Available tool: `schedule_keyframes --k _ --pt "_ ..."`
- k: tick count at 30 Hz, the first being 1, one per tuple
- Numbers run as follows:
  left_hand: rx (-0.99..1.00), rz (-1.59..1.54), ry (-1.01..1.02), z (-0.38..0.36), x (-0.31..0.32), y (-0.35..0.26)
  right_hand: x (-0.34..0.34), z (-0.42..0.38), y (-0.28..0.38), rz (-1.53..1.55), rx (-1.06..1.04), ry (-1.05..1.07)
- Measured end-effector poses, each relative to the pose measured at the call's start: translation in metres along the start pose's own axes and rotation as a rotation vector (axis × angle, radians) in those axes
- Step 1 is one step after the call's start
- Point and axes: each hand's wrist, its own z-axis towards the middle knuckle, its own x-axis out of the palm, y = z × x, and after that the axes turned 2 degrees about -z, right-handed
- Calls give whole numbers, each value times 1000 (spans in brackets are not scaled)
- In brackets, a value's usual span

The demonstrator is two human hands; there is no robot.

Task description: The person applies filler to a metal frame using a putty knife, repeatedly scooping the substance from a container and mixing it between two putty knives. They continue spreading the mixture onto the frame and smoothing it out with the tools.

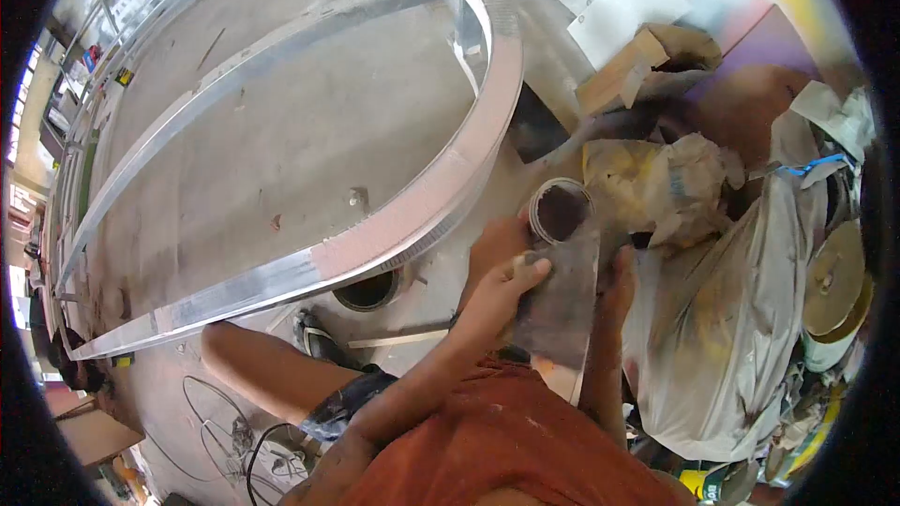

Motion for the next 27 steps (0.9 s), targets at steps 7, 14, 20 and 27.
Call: schedule_keyframes --k 7,14,20,27 --pt "-282 -200 -153 7 -2 8 20 -25 11 -261 -368 264" --pt "-597 -746 498 11 -58 25 7 -10 -30 515 30 114" --pt "75 -170 -259 18 -44 16 0 -48 -17 51 -699 526" --pt "240 -267 -276 18 -29 28 -10 -55 -38 429 -131 -52"
